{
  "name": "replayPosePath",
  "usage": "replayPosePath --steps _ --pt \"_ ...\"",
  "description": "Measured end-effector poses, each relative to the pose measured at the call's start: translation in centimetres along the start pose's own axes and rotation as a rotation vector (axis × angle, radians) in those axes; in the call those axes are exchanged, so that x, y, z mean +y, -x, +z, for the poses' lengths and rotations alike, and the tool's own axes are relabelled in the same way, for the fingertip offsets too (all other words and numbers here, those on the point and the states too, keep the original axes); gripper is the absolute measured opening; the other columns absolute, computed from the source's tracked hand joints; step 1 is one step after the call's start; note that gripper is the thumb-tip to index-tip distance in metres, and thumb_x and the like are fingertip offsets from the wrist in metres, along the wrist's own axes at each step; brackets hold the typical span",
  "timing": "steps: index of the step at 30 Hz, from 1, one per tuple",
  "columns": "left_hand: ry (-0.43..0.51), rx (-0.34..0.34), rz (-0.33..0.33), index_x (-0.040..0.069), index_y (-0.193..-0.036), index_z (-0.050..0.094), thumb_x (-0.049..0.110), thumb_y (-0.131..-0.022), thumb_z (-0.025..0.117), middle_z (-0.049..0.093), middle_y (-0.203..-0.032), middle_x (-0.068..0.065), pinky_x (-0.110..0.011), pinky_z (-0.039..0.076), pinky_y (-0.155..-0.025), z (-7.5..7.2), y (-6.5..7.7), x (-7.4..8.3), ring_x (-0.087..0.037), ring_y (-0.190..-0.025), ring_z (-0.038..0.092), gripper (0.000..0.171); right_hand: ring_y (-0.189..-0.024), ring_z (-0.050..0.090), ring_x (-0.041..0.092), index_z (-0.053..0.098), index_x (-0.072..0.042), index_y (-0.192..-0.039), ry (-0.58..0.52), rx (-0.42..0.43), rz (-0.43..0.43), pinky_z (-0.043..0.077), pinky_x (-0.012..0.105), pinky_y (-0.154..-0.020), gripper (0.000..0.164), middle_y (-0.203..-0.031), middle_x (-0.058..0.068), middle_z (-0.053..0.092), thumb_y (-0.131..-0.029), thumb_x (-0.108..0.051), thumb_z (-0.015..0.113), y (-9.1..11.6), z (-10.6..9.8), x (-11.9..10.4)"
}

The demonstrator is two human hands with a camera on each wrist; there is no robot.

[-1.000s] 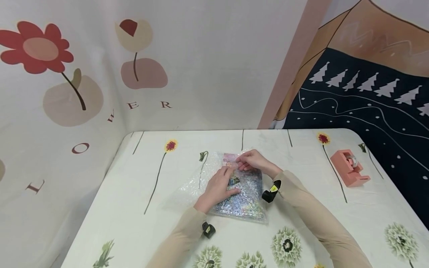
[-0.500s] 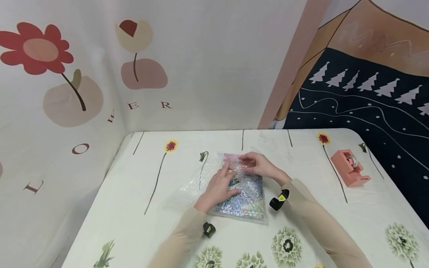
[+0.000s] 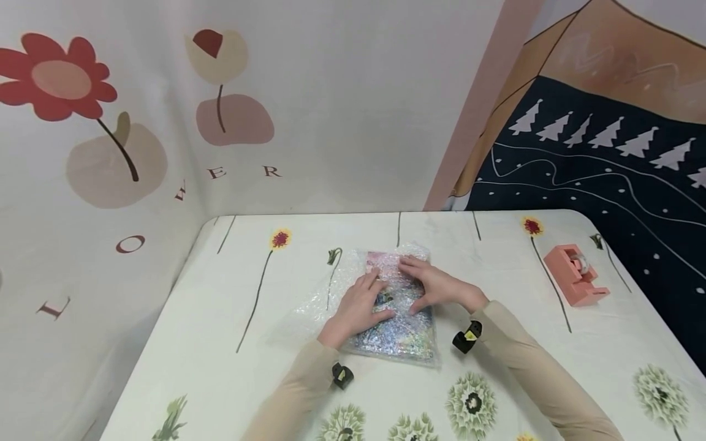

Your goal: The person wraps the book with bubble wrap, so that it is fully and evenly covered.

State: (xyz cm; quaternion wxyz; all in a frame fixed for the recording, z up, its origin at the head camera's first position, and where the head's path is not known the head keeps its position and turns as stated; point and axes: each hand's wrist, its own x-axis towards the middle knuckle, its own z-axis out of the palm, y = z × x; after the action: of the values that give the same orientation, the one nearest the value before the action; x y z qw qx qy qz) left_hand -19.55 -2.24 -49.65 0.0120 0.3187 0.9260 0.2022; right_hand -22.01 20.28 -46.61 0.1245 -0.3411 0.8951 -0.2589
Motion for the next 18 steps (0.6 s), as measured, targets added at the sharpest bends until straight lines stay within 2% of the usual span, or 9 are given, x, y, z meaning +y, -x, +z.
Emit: replayPosePath --steps 6,9,12,15,18 --pt "0.011 0.009 0.007 0.006 -0.128 0.052 0.044 -0.084 0.066 0.032 -0.146 -0.021 -0.051 0.039 -0.098 -0.1 0.1 -0.1 -0.036 -0.131 0.034 0.06 -0.137 0.016 0.042 0.031 0.009 -0.141 0.03 -0.018 0.04 0.022 0.053 -0.109 0.098 -0.149 0.025 0.023 -0.068 -0.031 0.083 -0.1 0.2 0.1" --pt "0.033 0.047 0.039 0.004 -0.127 0.053 0.042 -0.086 0.064 0.037 -0.143 -0.021 -0.051 0.037 -0.101 -0.4 0.4 -0.1 -0.036 -0.13 0.036 0.058 -0.138 0.016 0.042 0.031 0.008 -0.141 0.031 -0.024 0.047 0.023 0.053 -0.109 0.098 -0.149 0.025 0.024 -0.068 -0.031 0.083 -0.1 0.2 0.1" --pt "0.048 0.144 0.097 0.0 -0.121 0.058 0.036 -0.088 0.064 0.051 -0.131 -0.02 -0.047 0.039 -0.1 -1.0 1.1 -0.3 -0.034 -0.121 0.047 0.049 -0.137 0.018 0.043 0.031 0.009 -0.141 0.039 -0.026 0.043 0.024 0.053 -0.108 0.097 -0.148 0.026 0.025 -0.068 -0.031 0.083 -0.1 0.1 0.1" --pt "0.063 0.268 0.119 -0.003 -0.11 0.063 0.025 -0.086 0.067 0.063 -0.112 -0.018 -0.044 0.044 -0.094 -2.2 2.7 -0.8 -0.033 -0.106 0.058 0.037 -0.136 0.018 0.044 0.031 0.01 -0.141 0.036 -0.031 0.044 0.024 0.053 -0.108 0.097 -0.148 0.027 0.024 -0.068 -0.03 0.083 0.0 0.1 -0.2" --pt "0.085 0.368 0.051 -0.003 -0.1 0.066 0.014 -0.082 0.07 0.067 -0.099 -0.017 -0.044 0.048 -0.087 -3.7 4.9 -1.7 -0.032 -0.094 0.062 0.025 -0.136 0.018 0.044 0.031 0.01 -0.141 0.03 -0.036 0.053 0.023 0.054 -0.108 0.097 -0.147 0.028 0.024 -0.068 -0.028 0.083 0.0 -0.1 -0.5"
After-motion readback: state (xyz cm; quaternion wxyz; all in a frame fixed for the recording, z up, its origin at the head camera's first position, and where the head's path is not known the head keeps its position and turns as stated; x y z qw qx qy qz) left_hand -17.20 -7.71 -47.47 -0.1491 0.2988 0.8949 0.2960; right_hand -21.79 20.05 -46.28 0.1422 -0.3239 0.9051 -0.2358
